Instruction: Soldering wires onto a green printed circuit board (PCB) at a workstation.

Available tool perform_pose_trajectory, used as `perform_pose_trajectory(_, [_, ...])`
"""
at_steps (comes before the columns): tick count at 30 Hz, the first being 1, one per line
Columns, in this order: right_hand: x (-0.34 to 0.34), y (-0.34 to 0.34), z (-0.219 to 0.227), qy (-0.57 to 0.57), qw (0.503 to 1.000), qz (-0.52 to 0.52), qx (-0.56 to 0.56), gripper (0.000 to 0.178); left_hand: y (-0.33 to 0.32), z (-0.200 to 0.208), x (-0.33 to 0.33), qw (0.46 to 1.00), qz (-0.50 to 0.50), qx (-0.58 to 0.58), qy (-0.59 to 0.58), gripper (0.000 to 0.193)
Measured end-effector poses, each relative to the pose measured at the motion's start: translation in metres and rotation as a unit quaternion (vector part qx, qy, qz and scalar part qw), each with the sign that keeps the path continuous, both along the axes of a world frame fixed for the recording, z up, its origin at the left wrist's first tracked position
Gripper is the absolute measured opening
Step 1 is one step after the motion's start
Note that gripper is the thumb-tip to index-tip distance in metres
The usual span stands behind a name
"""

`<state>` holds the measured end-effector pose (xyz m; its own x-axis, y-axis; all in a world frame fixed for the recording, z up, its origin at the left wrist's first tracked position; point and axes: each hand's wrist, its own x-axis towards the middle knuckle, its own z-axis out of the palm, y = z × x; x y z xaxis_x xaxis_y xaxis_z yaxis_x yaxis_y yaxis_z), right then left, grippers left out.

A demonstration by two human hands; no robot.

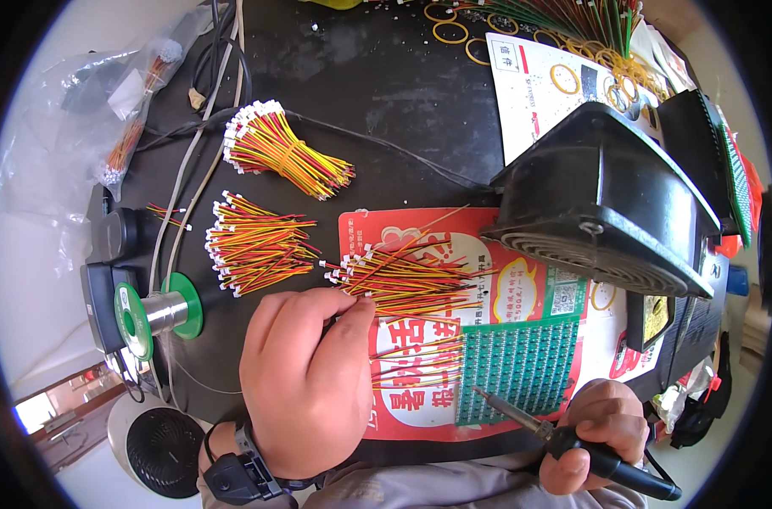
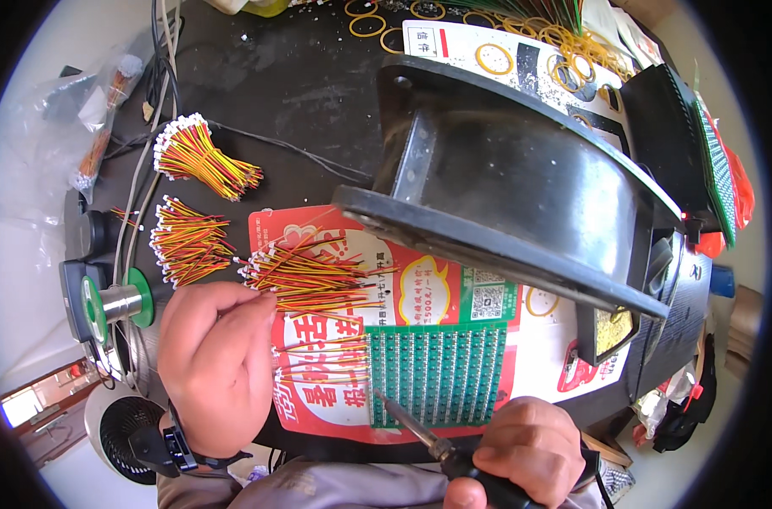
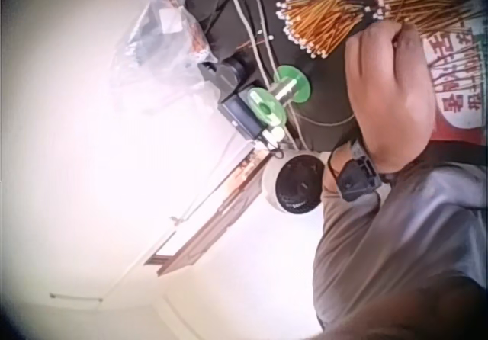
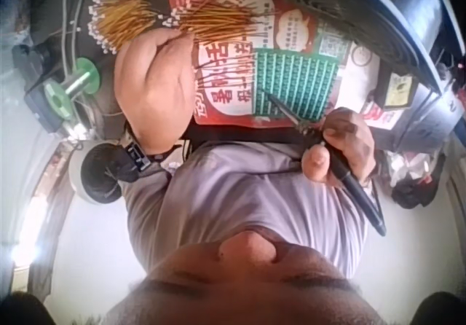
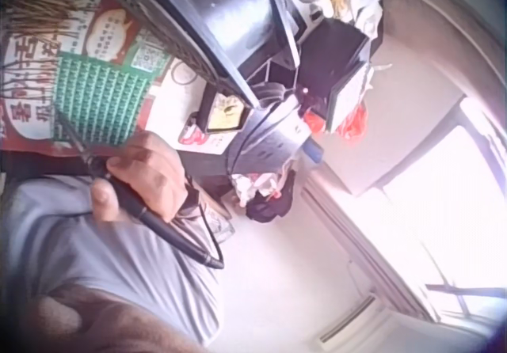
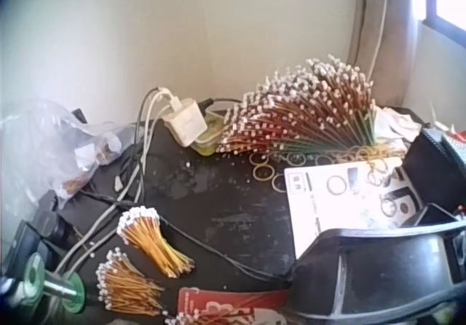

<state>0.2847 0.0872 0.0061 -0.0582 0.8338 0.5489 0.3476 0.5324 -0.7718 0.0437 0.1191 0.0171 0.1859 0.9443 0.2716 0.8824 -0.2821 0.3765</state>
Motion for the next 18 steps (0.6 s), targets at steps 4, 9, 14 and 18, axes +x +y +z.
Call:
perform_pose_trajectory(4, [-0.001,-0.001,-0.002,0.000,1.000,0.000,-0.002,0.034,0.001,-0.002,-0.001,1.000,-0.002,-0.007,-0.012,0.021])
perform_pose_trajectory(9, [-0.001,-0.002,-0.001,0.004,1.000,-0.010,-0.006,0.035,0.000,0.004,0.000,0.999,0.001,-0.005,-0.035,0.023])
perform_pose_trajectory(14, [0.000,-0.003,-0.002,0.011,1.000,-0.010,0.002,0.035,-0.008,0.015,0.004,0.992,0.008,-0.041,-0.118,0.031])
perform_pose_trajectory(18, [-0.001,-0.002,-0.002,0.013,1.000,-0.008,0.004,0.034,-0.006,0.015,0.007,0.980,-0.007,-0.075,-0.182,0.027])
